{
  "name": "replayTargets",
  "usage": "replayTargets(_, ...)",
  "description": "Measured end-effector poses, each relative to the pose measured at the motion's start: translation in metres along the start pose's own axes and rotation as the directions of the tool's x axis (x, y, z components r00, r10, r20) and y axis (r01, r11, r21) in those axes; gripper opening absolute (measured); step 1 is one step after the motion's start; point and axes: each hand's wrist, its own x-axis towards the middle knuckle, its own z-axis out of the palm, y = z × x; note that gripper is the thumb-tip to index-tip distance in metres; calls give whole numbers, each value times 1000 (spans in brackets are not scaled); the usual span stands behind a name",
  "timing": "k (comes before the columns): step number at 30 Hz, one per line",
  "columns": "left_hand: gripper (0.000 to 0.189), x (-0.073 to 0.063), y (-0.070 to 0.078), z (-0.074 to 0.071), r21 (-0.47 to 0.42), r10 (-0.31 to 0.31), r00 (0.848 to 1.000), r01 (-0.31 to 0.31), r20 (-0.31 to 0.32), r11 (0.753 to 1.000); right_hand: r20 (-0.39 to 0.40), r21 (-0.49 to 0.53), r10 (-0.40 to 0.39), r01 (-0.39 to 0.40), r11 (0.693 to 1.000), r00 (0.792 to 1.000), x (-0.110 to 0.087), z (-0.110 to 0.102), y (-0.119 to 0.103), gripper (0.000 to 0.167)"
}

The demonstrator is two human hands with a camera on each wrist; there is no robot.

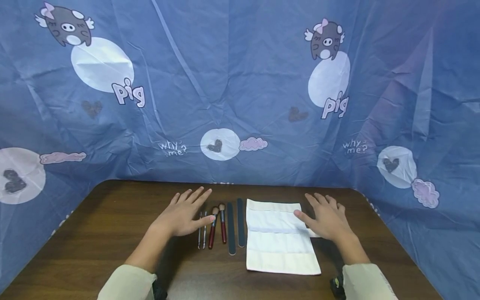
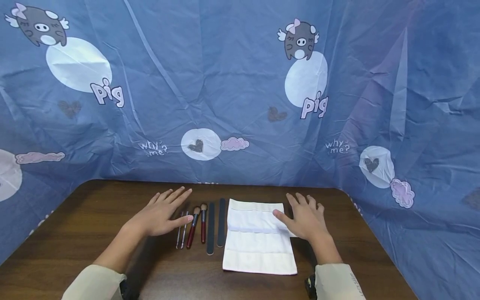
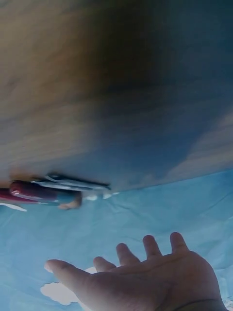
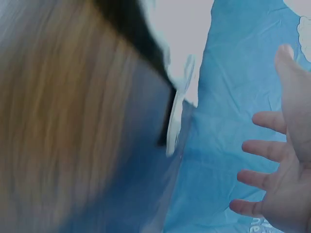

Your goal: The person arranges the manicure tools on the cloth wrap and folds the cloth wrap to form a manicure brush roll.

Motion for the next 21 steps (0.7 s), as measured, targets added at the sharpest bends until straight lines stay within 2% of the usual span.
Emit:
replayTargets(9,83,15,17,16,-13,44,997,-43,58,999,-25,98,-52,54,994,998,9,11,-32,73)
replayTargets(21,84,34,30,33,-23,110,985,-107,135,994,48,291,-135,115,950,990,11,26,-63,58)
